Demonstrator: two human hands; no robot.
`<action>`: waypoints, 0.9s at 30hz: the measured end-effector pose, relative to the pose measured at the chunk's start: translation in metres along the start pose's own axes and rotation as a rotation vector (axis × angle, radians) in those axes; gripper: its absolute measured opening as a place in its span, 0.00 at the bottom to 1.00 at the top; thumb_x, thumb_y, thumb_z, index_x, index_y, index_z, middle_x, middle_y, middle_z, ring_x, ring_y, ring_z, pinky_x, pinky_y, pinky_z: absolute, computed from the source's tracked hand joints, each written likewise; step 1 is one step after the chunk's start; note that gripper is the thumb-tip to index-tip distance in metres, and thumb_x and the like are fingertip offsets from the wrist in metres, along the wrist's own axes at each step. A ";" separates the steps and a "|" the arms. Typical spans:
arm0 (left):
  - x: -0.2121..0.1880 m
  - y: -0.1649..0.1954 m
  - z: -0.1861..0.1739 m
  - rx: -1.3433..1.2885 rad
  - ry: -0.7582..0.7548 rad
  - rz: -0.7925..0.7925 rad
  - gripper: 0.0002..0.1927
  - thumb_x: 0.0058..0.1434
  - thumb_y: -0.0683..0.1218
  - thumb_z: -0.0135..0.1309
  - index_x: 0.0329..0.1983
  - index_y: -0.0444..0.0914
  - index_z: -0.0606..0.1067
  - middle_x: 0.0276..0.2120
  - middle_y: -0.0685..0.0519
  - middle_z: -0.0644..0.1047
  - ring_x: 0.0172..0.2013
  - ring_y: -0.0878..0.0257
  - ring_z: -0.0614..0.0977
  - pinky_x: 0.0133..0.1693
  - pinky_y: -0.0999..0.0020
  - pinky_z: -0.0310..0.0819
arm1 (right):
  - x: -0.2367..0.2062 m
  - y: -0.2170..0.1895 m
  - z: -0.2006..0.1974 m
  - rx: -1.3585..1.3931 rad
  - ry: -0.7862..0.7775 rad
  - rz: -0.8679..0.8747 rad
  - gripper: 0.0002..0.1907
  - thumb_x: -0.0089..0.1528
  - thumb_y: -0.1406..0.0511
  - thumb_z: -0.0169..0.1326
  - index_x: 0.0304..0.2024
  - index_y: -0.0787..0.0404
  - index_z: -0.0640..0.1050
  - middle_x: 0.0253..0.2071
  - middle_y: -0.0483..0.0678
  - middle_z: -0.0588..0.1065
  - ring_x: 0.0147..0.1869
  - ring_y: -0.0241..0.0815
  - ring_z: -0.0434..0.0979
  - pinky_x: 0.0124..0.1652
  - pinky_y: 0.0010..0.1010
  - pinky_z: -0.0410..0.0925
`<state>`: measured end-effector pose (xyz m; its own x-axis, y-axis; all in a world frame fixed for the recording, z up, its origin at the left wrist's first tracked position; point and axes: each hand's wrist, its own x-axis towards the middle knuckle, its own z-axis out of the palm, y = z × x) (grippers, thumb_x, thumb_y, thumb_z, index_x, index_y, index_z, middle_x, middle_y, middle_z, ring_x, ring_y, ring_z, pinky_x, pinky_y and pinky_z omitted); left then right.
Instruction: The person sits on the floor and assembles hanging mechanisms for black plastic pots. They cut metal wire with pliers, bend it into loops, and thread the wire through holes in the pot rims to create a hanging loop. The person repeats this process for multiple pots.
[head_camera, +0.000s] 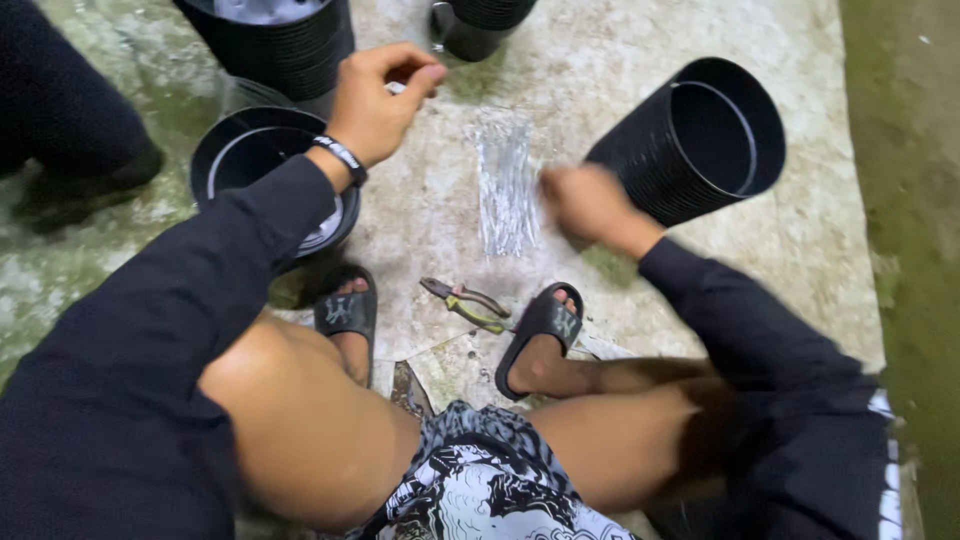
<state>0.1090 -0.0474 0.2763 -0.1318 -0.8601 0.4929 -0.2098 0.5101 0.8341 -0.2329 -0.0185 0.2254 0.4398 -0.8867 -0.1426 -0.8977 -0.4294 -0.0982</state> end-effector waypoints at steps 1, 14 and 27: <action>-0.001 -0.001 -0.001 -0.010 -0.006 0.022 0.08 0.72 0.44 0.59 0.42 0.32 0.81 0.31 0.51 0.83 0.33 0.68 0.85 0.37 0.74 0.77 | -0.010 0.026 -0.023 0.026 0.332 -0.117 0.09 0.56 0.68 0.56 0.39 0.62 0.76 0.33 0.59 0.75 0.39 0.63 0.75 0.38 0.52 0.67; 0.000 -0.009 0.000 -0.010 -0.061 -0.022 0.09 0.71 0.45 0.59 0.41 0.33 0.81 0.32 0.52 0.83 0.34 0.68 0.85 0.37 0.74 0.78 | -0.041 0.139 -0.030 0.114 0.353 0.261 0.14 0.71 0.62 0.50 0.35 0.65 0.77 0.33 0.66 0.76 0.40 0.70 0.76 0.41 0.56 0.70; -0.006 -0.008 -0.012 -0.028 -0.057 -0.010 0.08 0.72 0.44 0.58 0.42 0.32 0.81 0.33 0.52 0.83 0.34 0.70 0.84 0.38 0.75 0.77 | -0.054 0.127 -0.074 0.042 0.596 0.226 0.10 0.68 0.66 0.51 0.37 0.61 0.82 0.34 0.62 0.78 0.36 0.64 0.80 0.38 0.49 0.73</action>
<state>0.1231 -0.0466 0.2698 -0.1848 -0.8629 0.4703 -0.1848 0.5005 0.8458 -0.3726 -0.0381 0.2939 0.1389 -0.9028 0.4069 -0.9595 -0.2245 -0.1704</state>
